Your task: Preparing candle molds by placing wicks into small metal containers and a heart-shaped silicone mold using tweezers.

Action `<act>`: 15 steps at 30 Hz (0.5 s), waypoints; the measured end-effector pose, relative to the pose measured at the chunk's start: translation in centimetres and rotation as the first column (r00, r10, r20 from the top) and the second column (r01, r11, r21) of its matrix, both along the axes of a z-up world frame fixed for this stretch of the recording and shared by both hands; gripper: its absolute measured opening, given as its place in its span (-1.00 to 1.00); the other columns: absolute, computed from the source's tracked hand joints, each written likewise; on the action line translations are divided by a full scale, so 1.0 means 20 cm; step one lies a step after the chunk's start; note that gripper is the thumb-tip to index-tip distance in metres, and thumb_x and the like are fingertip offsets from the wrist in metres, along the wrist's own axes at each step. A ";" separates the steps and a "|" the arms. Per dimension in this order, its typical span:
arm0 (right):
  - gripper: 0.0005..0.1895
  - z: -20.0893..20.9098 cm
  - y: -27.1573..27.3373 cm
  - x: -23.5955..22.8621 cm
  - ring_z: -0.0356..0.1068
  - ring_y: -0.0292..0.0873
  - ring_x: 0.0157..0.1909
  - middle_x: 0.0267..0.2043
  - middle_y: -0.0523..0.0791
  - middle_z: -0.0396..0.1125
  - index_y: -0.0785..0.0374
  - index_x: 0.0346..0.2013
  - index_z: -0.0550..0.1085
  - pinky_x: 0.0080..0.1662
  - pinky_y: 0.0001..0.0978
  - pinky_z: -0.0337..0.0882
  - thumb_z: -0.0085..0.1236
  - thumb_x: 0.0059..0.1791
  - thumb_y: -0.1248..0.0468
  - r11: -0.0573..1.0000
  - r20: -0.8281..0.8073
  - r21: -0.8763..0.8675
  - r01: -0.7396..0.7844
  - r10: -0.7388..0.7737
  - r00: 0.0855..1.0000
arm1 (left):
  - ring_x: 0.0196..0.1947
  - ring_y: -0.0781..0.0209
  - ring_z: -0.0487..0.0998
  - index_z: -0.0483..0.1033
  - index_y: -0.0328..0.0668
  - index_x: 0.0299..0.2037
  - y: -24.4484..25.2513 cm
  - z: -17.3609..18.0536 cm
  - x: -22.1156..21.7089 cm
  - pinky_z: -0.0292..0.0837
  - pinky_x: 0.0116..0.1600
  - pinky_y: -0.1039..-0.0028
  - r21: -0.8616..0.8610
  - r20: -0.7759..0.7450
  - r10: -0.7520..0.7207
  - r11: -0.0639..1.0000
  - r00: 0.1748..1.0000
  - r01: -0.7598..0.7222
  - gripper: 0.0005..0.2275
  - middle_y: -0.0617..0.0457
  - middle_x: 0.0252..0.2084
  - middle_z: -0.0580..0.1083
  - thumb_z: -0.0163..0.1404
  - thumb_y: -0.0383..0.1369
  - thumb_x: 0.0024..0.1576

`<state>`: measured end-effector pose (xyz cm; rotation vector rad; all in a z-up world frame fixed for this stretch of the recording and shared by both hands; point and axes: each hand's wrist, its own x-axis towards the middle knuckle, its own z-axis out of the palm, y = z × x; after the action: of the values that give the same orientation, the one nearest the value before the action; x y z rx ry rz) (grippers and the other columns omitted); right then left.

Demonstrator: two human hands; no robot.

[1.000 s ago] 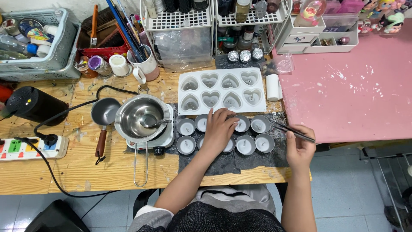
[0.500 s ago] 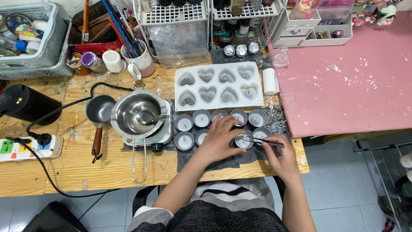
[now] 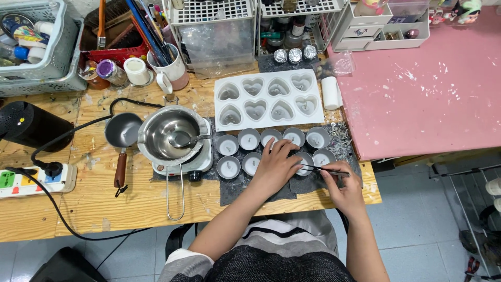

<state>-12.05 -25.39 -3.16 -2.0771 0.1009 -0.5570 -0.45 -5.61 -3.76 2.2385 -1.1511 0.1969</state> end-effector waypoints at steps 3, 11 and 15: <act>-0.88 0.02 0.01 0.00 0.44 -0.27 -0.22 -0.18 -0.07 0.41 0.33 -0.17 0.51 -0.21 -0.50 0.42 0.22 0.00 0.43 1.000 0.030 -0.014 -0.026 0.027 0.999 | 0.34 0.07 0.30 0.67 -0.06 -0.21 -0.02 0.00 0.00 -0.05 0.46 -0.06 -0.046 -0.002 0.023 0.999 1.000 -0.023 -0.84 0.11 0.11 0.46 0.16 -0.22 0.11; -0.88 0.08 0.03 0.00 0.46 -0.25 -0.21 -0.20 -0.08 0.42 0.32 -0.17 0.51 -0.19 -0.46 0.42 0.23 0.00 0.43 0.997 0.051 -0.070 -0.031 0.035 0.998 | 0.26 0.09 0.32 0.69 -0.04 -0.36 -0.04 0.07 0.01 -0.09 0.47 -0.13 -0.034 -0.022 0.037 0.999 0.999 -0.038 -0.89 0.14 0.02 0.47 0.23 -0.26 0.01; -0.89 0.09 0.03 0.01 0.44 -0.23 -0.24 -0.24 -0.08 0.42 0.32 -0.19 0.51 -0.21 -0.44 0.40 0.23 -0.01 0.43 0.993 0.050 -0.112 -0.029 0.035 0.998 | 0.24 0.08 0.32 0.69 -0.04 -0.39 -0.05 0.07 0.02 -0.13 0.46 -0.17 0.025 -0.001 0.035 0.999 0.999 -0.035 -0.90 0.14 -0.02 0.46 0.23 -0.27 -0.03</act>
<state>-11.88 -24.79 -1.46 -2.1667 0.0060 -0.6084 -0.14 -6.52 -2.33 2.2814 -1.1205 0.1964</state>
